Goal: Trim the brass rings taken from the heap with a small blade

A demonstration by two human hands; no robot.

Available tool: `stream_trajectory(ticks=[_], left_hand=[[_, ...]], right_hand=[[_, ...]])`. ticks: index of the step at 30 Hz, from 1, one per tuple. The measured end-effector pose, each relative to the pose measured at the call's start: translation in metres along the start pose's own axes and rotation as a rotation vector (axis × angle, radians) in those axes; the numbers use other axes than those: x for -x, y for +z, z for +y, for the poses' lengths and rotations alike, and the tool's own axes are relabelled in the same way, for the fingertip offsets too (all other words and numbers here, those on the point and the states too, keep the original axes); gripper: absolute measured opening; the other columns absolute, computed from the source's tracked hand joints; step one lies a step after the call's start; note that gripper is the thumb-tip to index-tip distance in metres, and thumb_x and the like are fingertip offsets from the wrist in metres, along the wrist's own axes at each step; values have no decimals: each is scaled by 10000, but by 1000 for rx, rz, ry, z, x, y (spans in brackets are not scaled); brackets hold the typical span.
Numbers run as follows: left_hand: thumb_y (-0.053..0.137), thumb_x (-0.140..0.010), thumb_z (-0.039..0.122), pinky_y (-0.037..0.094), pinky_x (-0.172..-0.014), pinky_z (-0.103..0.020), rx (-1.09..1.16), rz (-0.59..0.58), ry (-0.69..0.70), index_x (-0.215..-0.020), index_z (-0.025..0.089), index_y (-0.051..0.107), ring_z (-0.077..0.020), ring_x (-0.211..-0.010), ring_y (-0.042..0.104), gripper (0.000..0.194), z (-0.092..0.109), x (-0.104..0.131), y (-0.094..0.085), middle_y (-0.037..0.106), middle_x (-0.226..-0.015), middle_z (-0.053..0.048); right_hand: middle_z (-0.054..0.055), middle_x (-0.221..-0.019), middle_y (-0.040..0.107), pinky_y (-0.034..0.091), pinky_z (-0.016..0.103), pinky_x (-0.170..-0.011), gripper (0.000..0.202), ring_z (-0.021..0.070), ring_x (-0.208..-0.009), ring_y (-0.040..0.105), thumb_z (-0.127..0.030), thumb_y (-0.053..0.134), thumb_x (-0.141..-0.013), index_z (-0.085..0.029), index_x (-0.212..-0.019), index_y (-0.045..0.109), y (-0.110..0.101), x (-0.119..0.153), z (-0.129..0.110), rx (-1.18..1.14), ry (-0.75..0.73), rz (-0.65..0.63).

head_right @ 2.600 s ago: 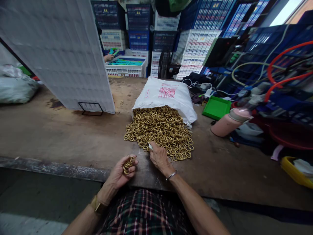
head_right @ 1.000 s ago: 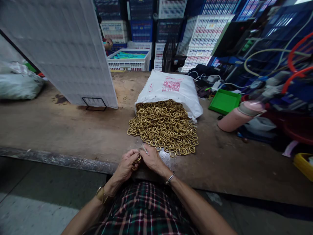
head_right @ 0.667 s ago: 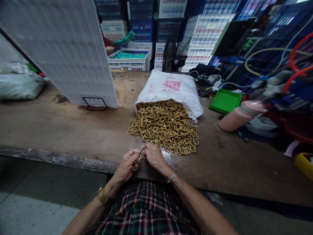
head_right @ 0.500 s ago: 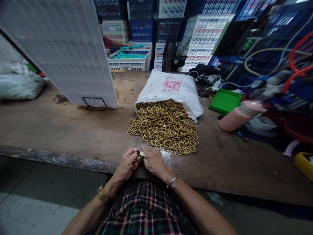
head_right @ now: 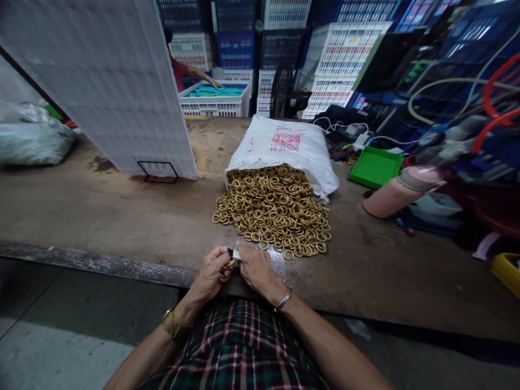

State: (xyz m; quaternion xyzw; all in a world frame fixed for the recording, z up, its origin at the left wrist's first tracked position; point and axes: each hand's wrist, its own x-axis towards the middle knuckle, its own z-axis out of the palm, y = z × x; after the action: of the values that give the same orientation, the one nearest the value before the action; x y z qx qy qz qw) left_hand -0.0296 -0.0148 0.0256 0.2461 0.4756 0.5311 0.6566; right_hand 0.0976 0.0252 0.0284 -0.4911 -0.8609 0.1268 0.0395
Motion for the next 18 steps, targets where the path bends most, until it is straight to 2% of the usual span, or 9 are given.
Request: stream_trajectory(ticks=[4,6,8,10,12,15,18], left_hand=[[653,-681,392,249,-369,-141,-5,-150,-26,-704,162,482,-26,-390,361,287,13,15,4,475,-519,58],[657,-682,396,258,-366,-146,6,-255,-47,-717,163,496,-30,-390,365,285,22,25,3,476,-525,53],[657,-686,387,252,-363,-145,17,-301,-99,-721,164,504,-30,-387,361,272,29,35,-5,466,-523,52],[649,-701,366,239,-362,-139,-3,-280,-189,-715,162,507,-24,-384,356,248,31,45,-24,460,-528,50],[651,-702,343,229,-358,-138,-59,-229,-302,-704,157,510,-23,-381,366,233,27,57,-50,473,-541,43],[660,-690,324,212,-354,-132,-88,-133,-445,-692,156,508,-29,-384,385,227,9,76,-91,473,-527,45],[683,-662,313,215,-353,-131,-68,-42,-518,-681,155,514,-32,-383,402,232,-16,82,-112,483,-530,51]], right_hand=[[54,-709,632,210,258,-517,233,134,-573,517,-139,363,-803,-153,-941,550,2,-4,17,31,106,-55],[49,-692,616,214,256,-520,216,135,-564,504,-155,358,-811,-155,-915,548,2,-5,28,54,146,-24],[44,-678,596,224,256,-531,199,138,-568,494,-167,366,-803,-158,-883,547,2,-5,36,61,137,35],[37,-658,579,230,257,-536,192,139,-564,481,-173,371,-793,-162,-860,550,3,-4,39,40,122,68],[31,-645,570,233,257,-537,196,137,-551,467,-174,369,-789,-169,-848,556,8,-3,39,3,131,77],[23,-637,569,233,256,-538,193,133,-538,453,-183,376,-789,-180,-839,562,16,-4,39,-55,156,92],[24,-630,571,231,259,-540,186,137,-542,455,-218,384,-806,-183,-830,565,21,-5,41,-78,167,131]])
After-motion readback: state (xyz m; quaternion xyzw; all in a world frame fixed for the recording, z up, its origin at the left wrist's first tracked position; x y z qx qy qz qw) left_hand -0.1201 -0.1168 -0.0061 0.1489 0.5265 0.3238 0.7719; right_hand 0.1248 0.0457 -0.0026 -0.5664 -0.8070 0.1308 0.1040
